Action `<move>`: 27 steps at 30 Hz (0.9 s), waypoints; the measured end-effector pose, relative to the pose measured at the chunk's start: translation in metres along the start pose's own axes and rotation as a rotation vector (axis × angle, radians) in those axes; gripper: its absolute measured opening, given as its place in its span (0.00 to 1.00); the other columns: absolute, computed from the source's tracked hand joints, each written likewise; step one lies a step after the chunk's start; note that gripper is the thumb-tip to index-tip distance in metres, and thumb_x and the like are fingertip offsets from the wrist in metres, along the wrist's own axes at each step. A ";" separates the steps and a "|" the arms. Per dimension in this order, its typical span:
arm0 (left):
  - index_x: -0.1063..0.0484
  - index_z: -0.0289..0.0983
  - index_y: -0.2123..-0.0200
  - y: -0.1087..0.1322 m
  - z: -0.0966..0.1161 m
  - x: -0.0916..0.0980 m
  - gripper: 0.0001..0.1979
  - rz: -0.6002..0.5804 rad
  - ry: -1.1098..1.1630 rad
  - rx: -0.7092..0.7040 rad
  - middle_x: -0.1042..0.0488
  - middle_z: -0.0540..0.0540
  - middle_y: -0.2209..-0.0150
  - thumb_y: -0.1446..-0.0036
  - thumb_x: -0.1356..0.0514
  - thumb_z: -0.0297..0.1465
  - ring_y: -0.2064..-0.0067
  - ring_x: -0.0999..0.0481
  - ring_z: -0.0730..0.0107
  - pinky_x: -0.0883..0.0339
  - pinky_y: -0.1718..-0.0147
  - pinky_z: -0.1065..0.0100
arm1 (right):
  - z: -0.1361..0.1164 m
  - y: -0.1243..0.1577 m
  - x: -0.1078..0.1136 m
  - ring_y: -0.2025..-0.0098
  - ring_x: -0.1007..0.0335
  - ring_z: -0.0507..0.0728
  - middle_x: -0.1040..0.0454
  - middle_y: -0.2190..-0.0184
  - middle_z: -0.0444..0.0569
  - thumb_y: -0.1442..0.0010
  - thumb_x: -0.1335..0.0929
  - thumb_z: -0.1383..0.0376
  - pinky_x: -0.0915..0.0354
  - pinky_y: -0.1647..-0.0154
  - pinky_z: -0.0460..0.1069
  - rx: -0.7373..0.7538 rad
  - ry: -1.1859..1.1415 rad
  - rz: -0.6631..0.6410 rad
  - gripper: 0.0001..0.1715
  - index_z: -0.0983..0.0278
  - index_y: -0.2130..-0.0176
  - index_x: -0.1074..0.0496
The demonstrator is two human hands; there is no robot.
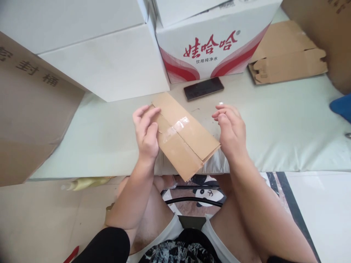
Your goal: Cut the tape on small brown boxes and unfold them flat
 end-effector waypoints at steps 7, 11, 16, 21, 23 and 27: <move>0.21 0.41 0.49 -0.001 0.001 0.001 0.19 0.004 0.026 -0.007 0.33 0.41 0.40 0.38 0.47 0.29 0.35 0.34 0.53 0.44 0.31 0.50 | 0.067 -0.002 -0.007 0.35 0.36 0.74 0.29 0.47 0.61 0.41 0.32 0.44 0.41 0.33 0.73 -0.216 0.267 -0.030 0.22 0.59 0.63 0.25; 0.22 0.43 0.49 -0.001 0.000 0.000 0.19 -0.018 0.000 0.006 0.33 0.42 0.40 0.37 0.47 0.30 0.34 0.35 0.54 0.43 0.31 0.51 | 0.076 0.000 -0.009 0.41 0.30 0.72 0.29 0.42 0.61 0.43 0.31 0.41 0.37 0.36 0.73 -0.208 0.306 -0.068 0.27 0.57 0.55 0.25; 0.22 0.43 0.48 -0.001 0.001 0.001 0.19 -0.018 0.008 -0.001 0.33 0.42 0.40 0.35 0.49 0.31 0.34 0.34 0.55 0.44 0.30 0.53 | 0.051 -0.003 -0.001 0.40 0.28 0.70 0.32 0.38 0.61 0.40 0.32 0.46 0.31 0.41 0.70 -0.232 0.189 -0.022 0.24 0.57 0.53 0.22; 0.25 0.42 0.45 -0.006 0.001 0.004 0.20 0.005 0.045 -0.018 0.31 0.41 0.41 0.39 0.47 0.30 0.35 0.32 0.56 0.42 0.31 0.54 | -0.005 0.001 -0.007 0.40 0.27 0.67 0.26 0.43 0.55 0.37 0.34 0.47 0.29 0.43 0.64 0.019 -0.219 -0.127 0.21 0.56 0.54 0.25; 0.26 0.43 0.44 -0.010 -0.005 0.009 0.20 0.017 0.085 -0.015 0.29 0.42 0.42 0.39 0.46 0.31 0.36 0.31 0.55 0.40 0.32 0.54 | -0.027 0.008 -0.012 0.41 0.27 0.66 0.26 0.41 0.54 0.38 0.33 0.43 0.29 0.42 0.63 0.155 -0.301 -0.215 0.24 0.55 0.52 0.25; 0.28 0.43 0.43 -0.020 -0.031 0.024 0.20 0.068 0.152 0.080 0.26 0.42 0.42 0.37 0.45 0.34 0.39 0.27 0.55 0.34 0.37 0.54 | -0.063 0.027 -0.026 0.39 0.29 0.69 0.28 0.41 0.55 0.47 0.28 0.38 0.34 0.36 0.65 0.444 -0.281 -0.379 0.35 0.54 0.48 0.26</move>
Point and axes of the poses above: each hand's wrist, its own y-axis away from the middle knuckle, its own x-axis out of the back of the hand, z = x × y, the point moved 10 cm from there along -y, towards the middle knuckle
